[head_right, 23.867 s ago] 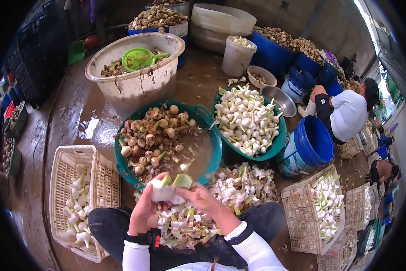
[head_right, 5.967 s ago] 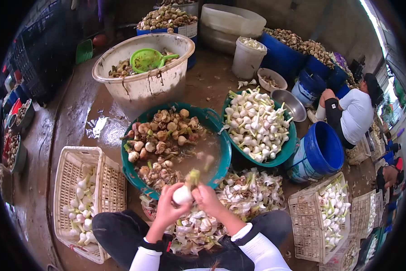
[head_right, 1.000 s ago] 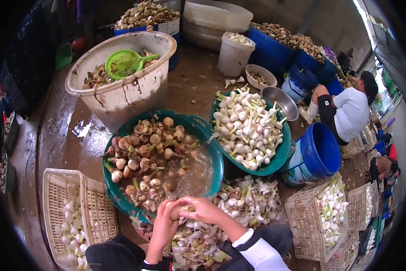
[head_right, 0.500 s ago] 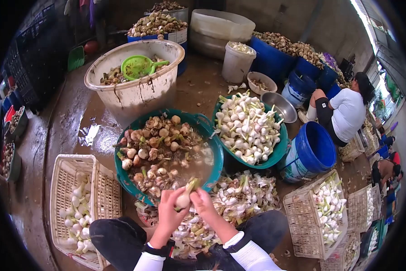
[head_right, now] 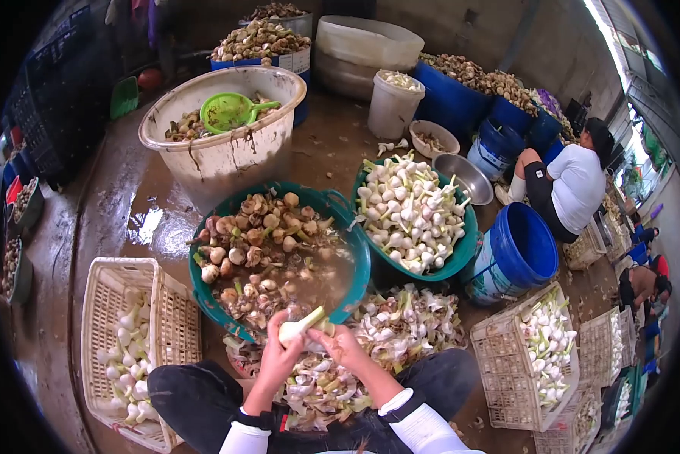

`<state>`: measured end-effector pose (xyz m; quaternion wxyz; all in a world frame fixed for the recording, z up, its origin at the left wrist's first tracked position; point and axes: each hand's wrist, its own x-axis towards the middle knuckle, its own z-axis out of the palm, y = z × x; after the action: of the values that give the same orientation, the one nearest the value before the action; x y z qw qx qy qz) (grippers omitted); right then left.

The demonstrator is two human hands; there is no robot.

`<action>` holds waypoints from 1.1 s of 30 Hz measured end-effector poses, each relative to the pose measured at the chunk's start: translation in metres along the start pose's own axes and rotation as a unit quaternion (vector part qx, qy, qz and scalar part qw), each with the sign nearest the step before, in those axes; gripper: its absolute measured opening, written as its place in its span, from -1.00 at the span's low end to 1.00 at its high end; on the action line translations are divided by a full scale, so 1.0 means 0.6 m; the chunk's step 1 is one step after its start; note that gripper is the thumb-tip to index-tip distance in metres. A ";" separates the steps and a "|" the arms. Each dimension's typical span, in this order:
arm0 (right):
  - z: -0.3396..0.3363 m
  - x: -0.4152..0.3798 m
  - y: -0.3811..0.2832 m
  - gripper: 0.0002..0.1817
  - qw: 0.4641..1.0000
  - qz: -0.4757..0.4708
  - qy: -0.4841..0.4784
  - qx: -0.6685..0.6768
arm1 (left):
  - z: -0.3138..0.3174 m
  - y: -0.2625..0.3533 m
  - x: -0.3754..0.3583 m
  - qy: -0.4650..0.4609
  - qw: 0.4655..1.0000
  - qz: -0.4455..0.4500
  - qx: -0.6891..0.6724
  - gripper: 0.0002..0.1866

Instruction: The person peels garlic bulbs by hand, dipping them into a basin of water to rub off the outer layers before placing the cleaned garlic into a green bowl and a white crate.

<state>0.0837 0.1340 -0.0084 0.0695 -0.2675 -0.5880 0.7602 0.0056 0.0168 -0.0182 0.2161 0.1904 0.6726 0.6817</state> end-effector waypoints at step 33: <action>-0.097 0.217 -0.023 -0.52 0.935 -0.046 0.068 0.346 | -0.020 -0.078 0.056 0.078 0.990 -0.090 -0.073 -0.64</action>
<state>-0.0009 0.2427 -0.0472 0.2318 -0.2506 -0.2945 0.8926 -0.0272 0.0253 -0.0661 0.2366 0.0594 0.6501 0.7197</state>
